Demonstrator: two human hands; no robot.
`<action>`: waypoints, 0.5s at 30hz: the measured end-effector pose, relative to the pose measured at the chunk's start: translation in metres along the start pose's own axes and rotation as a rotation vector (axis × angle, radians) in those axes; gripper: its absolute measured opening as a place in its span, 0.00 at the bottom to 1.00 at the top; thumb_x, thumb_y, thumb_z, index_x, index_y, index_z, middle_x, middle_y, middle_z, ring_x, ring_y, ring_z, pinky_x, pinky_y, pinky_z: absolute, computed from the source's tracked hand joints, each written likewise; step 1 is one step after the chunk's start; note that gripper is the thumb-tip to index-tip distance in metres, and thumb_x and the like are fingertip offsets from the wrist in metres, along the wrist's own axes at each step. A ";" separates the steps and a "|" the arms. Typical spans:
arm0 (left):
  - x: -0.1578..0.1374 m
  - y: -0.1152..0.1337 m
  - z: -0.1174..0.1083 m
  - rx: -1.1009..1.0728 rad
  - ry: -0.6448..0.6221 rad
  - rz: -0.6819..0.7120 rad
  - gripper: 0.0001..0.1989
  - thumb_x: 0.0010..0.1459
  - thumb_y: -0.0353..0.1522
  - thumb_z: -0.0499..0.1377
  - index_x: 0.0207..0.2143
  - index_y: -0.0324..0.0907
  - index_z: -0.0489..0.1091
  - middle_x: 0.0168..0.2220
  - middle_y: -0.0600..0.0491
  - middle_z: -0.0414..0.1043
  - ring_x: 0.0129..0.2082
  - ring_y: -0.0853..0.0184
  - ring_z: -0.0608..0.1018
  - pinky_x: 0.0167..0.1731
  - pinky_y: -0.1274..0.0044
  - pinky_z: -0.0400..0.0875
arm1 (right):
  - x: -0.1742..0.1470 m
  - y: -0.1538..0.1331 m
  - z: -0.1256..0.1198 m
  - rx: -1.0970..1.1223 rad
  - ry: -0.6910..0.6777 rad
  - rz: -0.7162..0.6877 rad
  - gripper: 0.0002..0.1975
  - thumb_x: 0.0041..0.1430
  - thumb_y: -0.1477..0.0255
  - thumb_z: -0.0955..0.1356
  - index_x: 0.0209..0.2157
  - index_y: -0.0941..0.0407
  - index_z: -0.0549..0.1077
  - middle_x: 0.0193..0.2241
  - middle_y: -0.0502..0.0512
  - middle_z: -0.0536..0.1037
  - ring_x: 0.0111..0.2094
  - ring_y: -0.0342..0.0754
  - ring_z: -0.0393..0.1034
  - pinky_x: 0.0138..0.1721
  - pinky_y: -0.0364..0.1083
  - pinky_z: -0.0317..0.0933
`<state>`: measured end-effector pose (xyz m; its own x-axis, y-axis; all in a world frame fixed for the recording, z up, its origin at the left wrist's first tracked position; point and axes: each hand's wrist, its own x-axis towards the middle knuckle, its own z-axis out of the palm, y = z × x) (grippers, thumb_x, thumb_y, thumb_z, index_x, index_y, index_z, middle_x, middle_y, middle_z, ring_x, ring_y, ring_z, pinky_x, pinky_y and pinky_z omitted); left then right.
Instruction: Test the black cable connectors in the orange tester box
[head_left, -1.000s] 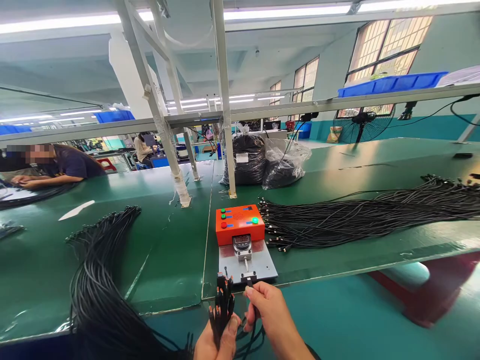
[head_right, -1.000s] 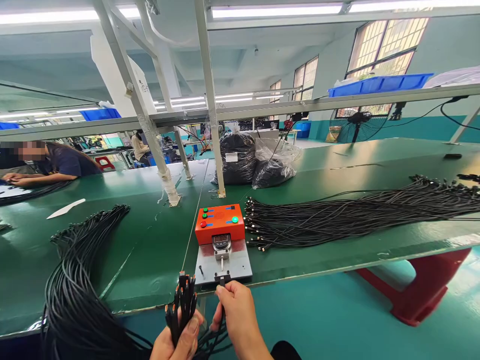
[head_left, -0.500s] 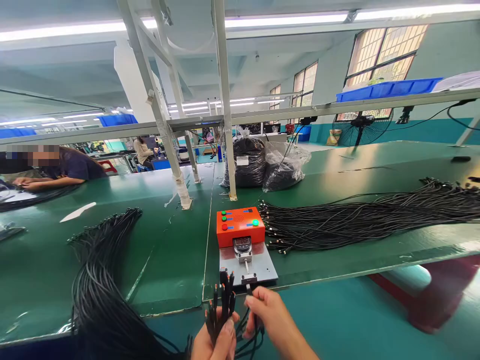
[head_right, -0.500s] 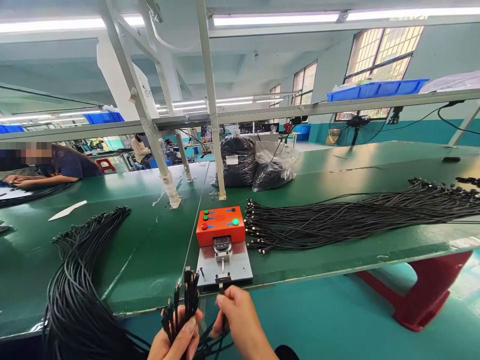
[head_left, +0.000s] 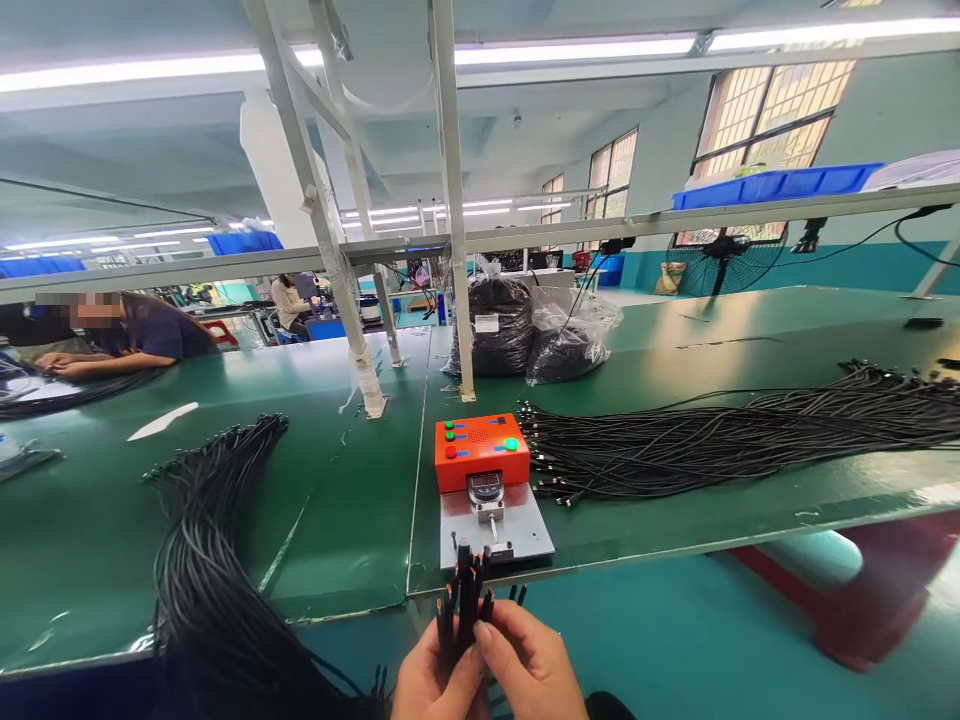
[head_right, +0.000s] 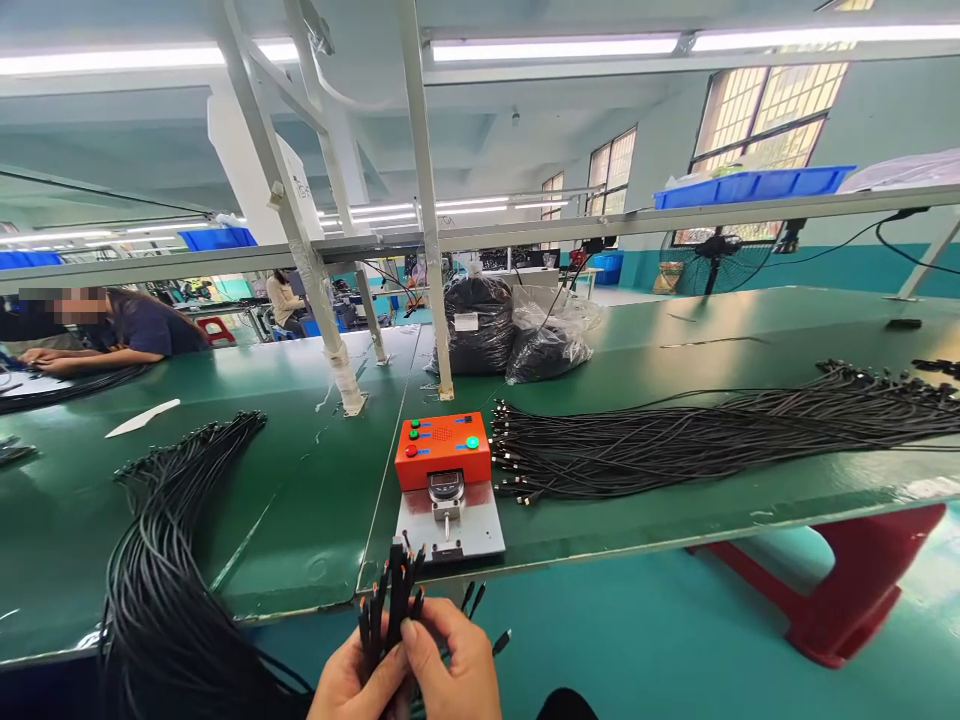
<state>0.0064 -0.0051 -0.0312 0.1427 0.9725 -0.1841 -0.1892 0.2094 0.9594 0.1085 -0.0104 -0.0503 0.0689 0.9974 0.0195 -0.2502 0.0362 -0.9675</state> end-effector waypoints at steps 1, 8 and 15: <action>-0.001 0.002 0.000 0.014 -0.022 -0.010 0.23 0.39 0.45 0.68 0.33 0.36 0.74 0.15 0.59 0.64 0.13 0.75 0.61 0.14 0.82 0.55 | -0.001 -0.002 0.001 0.022 -0.008 0.030 0.25 0.49 0.49 0.68 0.35 0.57 0.77 0.27 0.56 0.74 0.22 0.48 0.65 0.25 0.45 0.63; -0.003 0.012 0.006 0.025 -0.002 -0.002 0.17 0.43 0.40 0.68 0.30 0.36 0.71 0.18 0.60 0.63 0.16 0.76 0.61 0.17 0.83 0.57 | -0.005 -0.022 0.002 0.220 -0.111 0.057 0.17 0.54 0.58 0.68 0.34 0.58 0.76 0.26 0.53 0.73 0.19 0.43 0.62 0.21 0.44 0.60; -0.005 0.009 0.005 0.040 0.016 0.015 0.19 0.45 0.42 0.65 0.32 0.36 0.70 0.17 0.61 0.59 0.16 0.75 0.59 0.16 0.82 0.55 | -0.007 -0.022 0.004 0.222 -0.091 0.065 0.14 0.54 0.60 0.69 0.36 0.56 0.76 0.27 0.53 0.74 0.21 0.45 0.65 0.21 0.43 0.61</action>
<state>0.0091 -0.0086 -0.0208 0.1250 0.9769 -0.1730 -0.1519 0.1912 0.9697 0.1094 -0.0174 -0.0285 -0.0391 0.9992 -0.0083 -0.4577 -0.0253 -0.8888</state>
